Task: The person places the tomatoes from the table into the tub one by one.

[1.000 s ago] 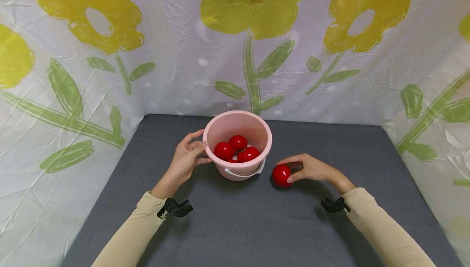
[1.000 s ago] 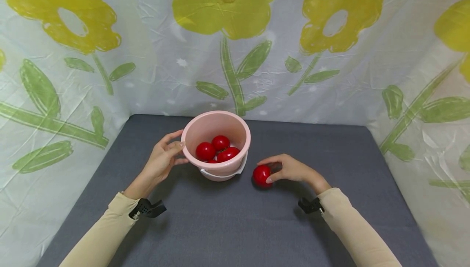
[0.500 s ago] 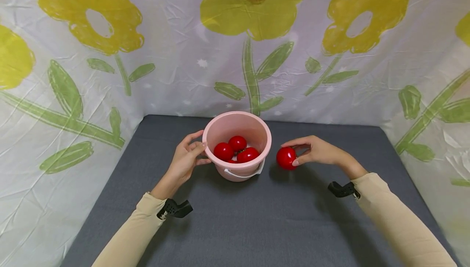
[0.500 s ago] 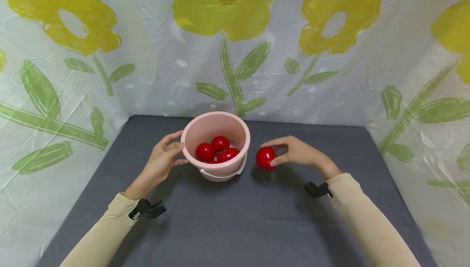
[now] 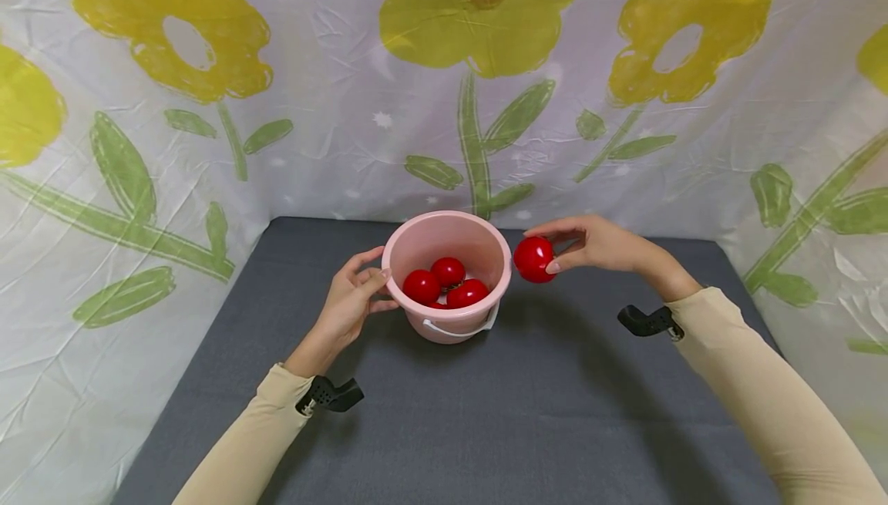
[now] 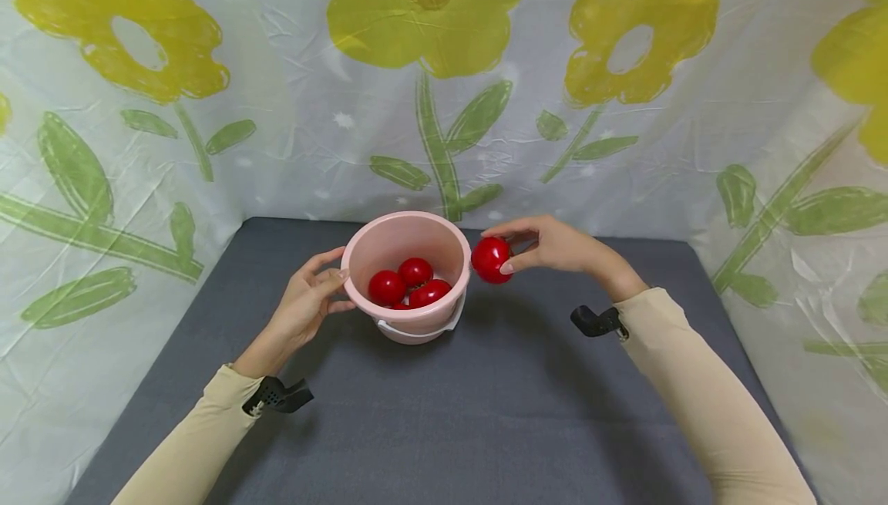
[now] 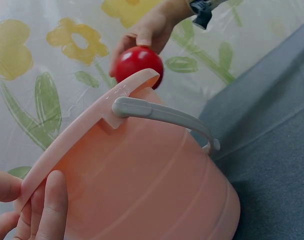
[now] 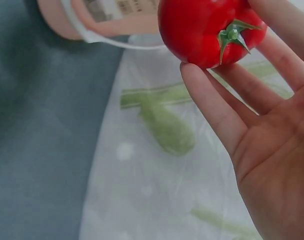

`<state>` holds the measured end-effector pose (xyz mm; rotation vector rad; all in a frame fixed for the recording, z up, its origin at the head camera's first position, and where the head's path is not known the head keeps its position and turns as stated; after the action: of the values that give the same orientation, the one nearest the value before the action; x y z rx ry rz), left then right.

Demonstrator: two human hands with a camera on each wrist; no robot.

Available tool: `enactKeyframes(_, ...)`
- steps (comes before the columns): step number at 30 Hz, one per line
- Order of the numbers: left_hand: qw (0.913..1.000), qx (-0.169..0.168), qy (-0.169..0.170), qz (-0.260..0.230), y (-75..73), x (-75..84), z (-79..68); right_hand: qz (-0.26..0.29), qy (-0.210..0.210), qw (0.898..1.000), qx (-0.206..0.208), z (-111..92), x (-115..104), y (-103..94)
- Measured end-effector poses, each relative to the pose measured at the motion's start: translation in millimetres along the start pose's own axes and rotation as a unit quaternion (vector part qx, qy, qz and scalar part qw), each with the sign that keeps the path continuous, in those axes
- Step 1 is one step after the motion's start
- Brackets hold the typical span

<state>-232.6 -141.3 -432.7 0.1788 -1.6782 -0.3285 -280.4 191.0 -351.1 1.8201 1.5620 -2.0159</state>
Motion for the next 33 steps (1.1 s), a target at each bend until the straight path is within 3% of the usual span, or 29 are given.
enactKeyframes(12, 1.0, -0.001, -0.001, -0.007, 1.2, 0.1, -0.5, -0.011, -0.039, 0.999, 0.007, 32, -37, -5.0)
enactKeyframes(33, 1.0, -0.001, -0.001, -0.001, 0.0, -1.0, -0.3, -0.096, -0.068, 0.993, -0.026, 90, -72, 18.2)
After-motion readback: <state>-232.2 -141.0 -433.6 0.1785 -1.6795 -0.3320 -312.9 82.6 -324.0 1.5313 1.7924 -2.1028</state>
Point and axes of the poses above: each hand's wrist, its own z-axis towards the middle knuckle, its own y-axis out of the palm, x = y × z, the point moved 8 cm from there along z, towards the middle knuckle, and after that the axes turned 8 degrees about -z, right-handed, at the moved point
